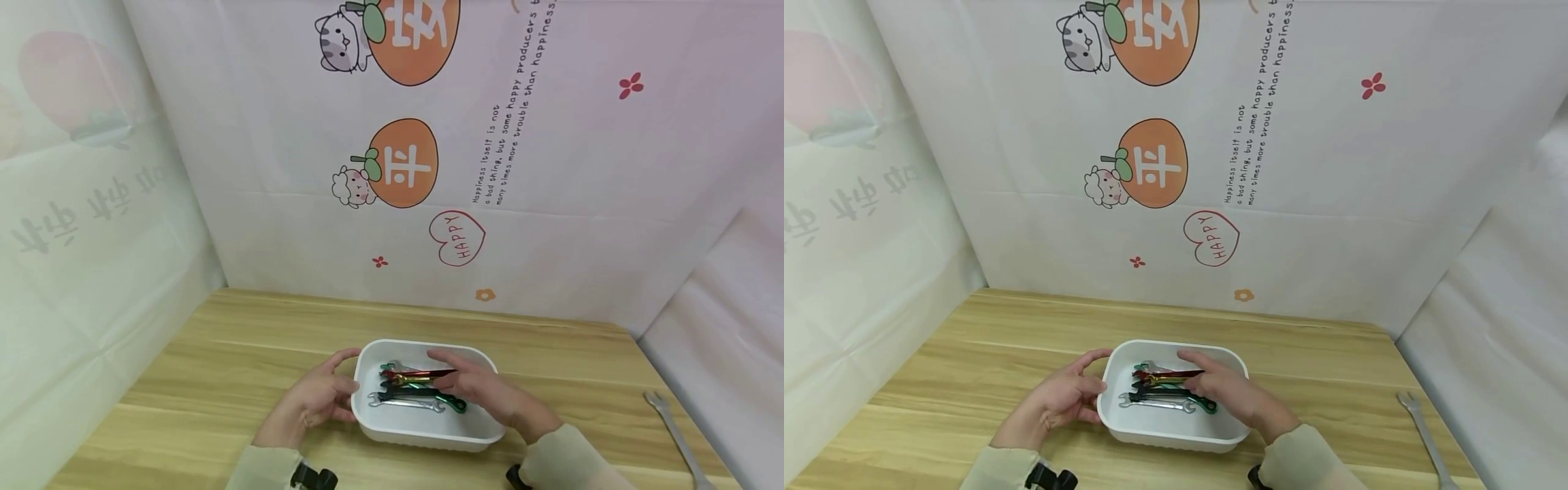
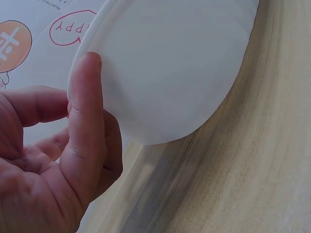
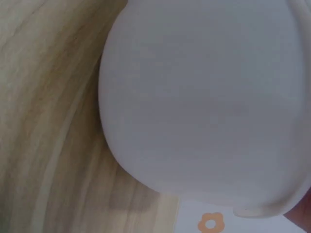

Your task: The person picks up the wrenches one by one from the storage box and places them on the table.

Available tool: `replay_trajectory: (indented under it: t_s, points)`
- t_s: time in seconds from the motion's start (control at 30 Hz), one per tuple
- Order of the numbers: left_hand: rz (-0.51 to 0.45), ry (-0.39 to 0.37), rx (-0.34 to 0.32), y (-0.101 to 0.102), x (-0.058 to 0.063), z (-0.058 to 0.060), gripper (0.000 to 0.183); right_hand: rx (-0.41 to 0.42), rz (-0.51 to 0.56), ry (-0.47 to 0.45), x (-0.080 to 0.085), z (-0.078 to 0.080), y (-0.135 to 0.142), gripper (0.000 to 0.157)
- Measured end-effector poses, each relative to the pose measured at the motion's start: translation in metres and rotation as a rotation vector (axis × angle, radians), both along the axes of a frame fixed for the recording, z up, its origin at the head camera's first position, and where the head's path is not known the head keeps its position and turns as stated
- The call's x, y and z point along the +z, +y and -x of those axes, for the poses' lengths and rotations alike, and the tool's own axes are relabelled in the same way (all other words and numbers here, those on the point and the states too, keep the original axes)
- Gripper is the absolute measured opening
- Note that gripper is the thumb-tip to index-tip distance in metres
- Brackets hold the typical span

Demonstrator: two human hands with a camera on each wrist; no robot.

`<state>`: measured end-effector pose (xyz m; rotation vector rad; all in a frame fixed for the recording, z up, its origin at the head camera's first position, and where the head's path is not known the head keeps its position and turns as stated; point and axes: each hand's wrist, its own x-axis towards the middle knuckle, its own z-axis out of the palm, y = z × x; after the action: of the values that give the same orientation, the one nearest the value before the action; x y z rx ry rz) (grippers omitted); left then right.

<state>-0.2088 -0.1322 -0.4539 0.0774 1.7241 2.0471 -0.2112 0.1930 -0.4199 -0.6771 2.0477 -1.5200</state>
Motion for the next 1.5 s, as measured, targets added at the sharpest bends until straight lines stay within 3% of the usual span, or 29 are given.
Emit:
replay_trajectory:
  t_s: [0.33, 0.47, 0.6, 0.83, 1.1, 1.3, 1.5]
  points:
    - [-0.008, 0.003, -0.006, 0.002, -0.001, 0.0, 0.073, -0.068, -0.054, 0.015, 0.002, -0.002, -0.005, 0.079]
    - [-0.003, 0.001, -0.004, 0.001, -0.001, 0.001, 0.073, -0.076, -0.136, 0.09, 0.0, 0.003, -0.007, 0.074]
    - [-0.003, 0.003, -0.008, 0.001, 0.0, 0.002, 0.074, -0.054, -0.224, 0.172, -0.003, 0.011, -0.01, 0.073]
    - [-0.011, -0.001, -0.013, 0.0, 0.001, 0.002, 0.073, -0.013, -0.297, 0.177, -0.011, 0.019, -0.013, 0.081]
    - [-0.008, 0.012, -0.024, 0.0, 0.002, 0.001, 0.07, 0.038, -0.364, 0.263, -0.018, 0.019, -0.016, 0.086]
    - [-0.01, 0.017, -0.023, 0.001, 0.002, 0.002, 0.07, 0.028, -0.42, 0.359, -0.023, 0.016, -0.02, 0.081]
    - [-0.013, 0.017, -0.021, 0.0, 0.002, 0.002, 0.07, -0.016, -0.436, 0.395, -0.029, 0.015, -0.025, 0.077]
